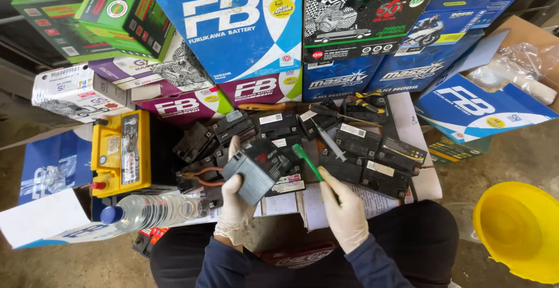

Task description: Filling battery cells with liquid using a syringe and adjusting components with a small tool

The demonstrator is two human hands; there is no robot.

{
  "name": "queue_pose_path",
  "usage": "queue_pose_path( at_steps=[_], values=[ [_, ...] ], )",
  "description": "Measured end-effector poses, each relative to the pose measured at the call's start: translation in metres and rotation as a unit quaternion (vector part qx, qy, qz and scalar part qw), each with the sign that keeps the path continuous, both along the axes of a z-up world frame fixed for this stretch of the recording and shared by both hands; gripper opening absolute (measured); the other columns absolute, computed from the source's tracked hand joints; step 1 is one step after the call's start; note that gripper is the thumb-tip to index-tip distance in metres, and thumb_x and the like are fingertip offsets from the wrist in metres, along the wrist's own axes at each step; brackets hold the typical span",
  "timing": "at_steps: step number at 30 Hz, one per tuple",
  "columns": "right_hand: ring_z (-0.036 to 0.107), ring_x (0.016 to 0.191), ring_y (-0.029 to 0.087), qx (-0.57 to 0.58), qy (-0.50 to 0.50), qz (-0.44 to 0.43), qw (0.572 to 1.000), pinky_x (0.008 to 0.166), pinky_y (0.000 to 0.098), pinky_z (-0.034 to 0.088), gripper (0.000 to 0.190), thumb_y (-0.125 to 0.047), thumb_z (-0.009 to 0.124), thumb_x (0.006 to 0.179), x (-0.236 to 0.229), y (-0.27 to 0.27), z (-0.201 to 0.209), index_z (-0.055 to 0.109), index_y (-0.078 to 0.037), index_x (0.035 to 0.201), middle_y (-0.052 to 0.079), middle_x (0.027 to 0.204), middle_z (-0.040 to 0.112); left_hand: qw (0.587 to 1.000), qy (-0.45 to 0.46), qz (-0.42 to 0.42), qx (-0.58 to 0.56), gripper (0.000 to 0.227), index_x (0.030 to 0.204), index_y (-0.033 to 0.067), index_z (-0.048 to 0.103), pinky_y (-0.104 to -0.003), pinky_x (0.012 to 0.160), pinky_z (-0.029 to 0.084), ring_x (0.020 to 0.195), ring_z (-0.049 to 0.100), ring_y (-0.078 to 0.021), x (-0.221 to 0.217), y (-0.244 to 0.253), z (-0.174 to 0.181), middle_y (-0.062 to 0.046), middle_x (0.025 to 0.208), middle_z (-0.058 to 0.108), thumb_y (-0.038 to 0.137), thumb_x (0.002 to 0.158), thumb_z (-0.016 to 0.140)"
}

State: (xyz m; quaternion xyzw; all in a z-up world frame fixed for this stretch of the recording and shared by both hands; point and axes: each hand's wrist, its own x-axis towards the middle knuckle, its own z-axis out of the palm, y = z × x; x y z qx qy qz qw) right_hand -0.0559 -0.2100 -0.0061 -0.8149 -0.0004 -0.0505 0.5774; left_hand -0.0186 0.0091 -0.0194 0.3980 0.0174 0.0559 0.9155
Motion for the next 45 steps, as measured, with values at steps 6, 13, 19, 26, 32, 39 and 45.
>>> queue_pose_path(
  at_steps=[6, 13, 19, 26, 32, 39, 45],
  values=[
    [0.046, 0.049, 0.006, 0.077, 0.075, 0.025, 0.994, 0.040, 0.0197, 0.041, 0.042, -0.006, 0.058, 0.097, -0.018, 0.009, 0.037, 0.067, -0.008, 0.137, 0.000, 0.075, 0.072, 0.956, 0.052, -0.131, -0.257, 0.090, 0.161, 0.0146, 0.036, -0.056, 0.107, 0.047, 0.136, 0.052, -0.0340, -0.020, -0.004, 0.031, -0.013, 0.155, 0.050, 0.056, 0.085, 0.061],
    [0.075, 0.114, 0.020, -0.043, -0.062, 0.028, 0.997, 0.103, 0.0279, 0.056, 0.036, -0.004, 0.063, 0.095, 0.001, 0.002, 0.025, 0.067, -0.002, 0.130, 0.015, 0.130, 0.072, 0.945, 0.055, -0.105, -0.306, 0.078, 0.150, 0.0137, 0.047, -0.064, 0.112, 0.038, 0.136, 0.052, -0.0368, -0.022, -0.001, 0.027, -0.014, 0.148, 0.056, 0.052, 0.084, 0.067],
    [0.050, 0.057, 0.010, -0.091, -0.196, 0.042, 0.975, 0.052, 0.0249, 0.049, 0.044, -0.002, 0.068, 0.095, -0.027, 0.014, 0.012, 0.064, -0.012, 0.137, 0.002, 0.082, 0.064, 0.927, 0.183, -0.011, -0.326, 0.077, 0.137, 0.0108, 0.061, -0.062, 0.108, 0.043, 0.126, 0.058, -0.0392, -0.023, -0.011, 0.042, -0.019, 0.137, 0.063, 0.061, 0.079, 0.062],
    [0.063, 0.068, 0.018, -0.186, -0.268, 0.005, 0.945, 0.067, 0.0345, 0.054, 0.041, -0.005, 0.076, 0.095, -0.023, 0.030, -0.023, 0.068, -0.013, 0.134, 0.000, 0.094, 0.066, 0.905, 0.181, -0.018, -0.384, 0.059, 0.122, 0.0152, 0.071, -0.050, 0.101, 0.049, 0.112, 0.065, -0.0272, -0.025, -0.030, 0.063, -0.009, 0.123, 0.071, 0.061, 0.086, 0.059],
    [0.055, 0.050, 0.020, -0.256, -0.261, 0.044, 0.930, 0.050, 0.0372, 0.046, 0.034, -0.012, 0.072, 0.096, -0.028, 0.018, -0.029, 0.072, -0.019, 0.129, 0.002, 0.089, 0.071, 0.926, 0.155, -0.001, -0.346, 0.068, 0.124, 0.0101, 0.068, -0.056, 0.094, 0.051, 0.113, 0.063, -0.0373, -0.023, -0.030, 0.055, -0.017, 0.124, 0.069, 0.066, 0.086, 0.059],
    [0.071, 0.078, 0.017, -0.170, -0.264, -0.007, 0.949, 0.072, 0.0297, 0.058, 0.040, -0.003, 0.074, 0.094, 0.001, 0.007, -0.031, 0.069, -0.012, 0.133, 0.004, 0.108, 0.075, 0.911, 0.168, -0.061, -0.372, 0.081, 0.134, 0.0054, 0.061, -0.052, 0.099, 0.049, 0.124, 0.058, -0.0384, -0.029, -0.024, 0.046, -0.023, 0.136, 0.061, 0.065, 0.080, 0.061],
    [0.073, 0.092, 0.024, -0.221, -0.041, -0.060, 0.973, 0.082, 0.0343, 0.055, 0.037, -0.016, 0.061, 0.100, 0.030, -0.013, -0.047, 0.070, -0.016, 0.136, 0.009, 0.115, 0.076, 0.925, 0.139, -0.077, -0.346, 0.092, 0.146, -0.0021, 0.053, -0.054, 0.106, 0.046, 0.126, 0.059, -0.0370, -0.046, 0.007, 0.034, -0.021, 0.136, 0.064, 0.059, 0.078, 0.063]
  ],
)
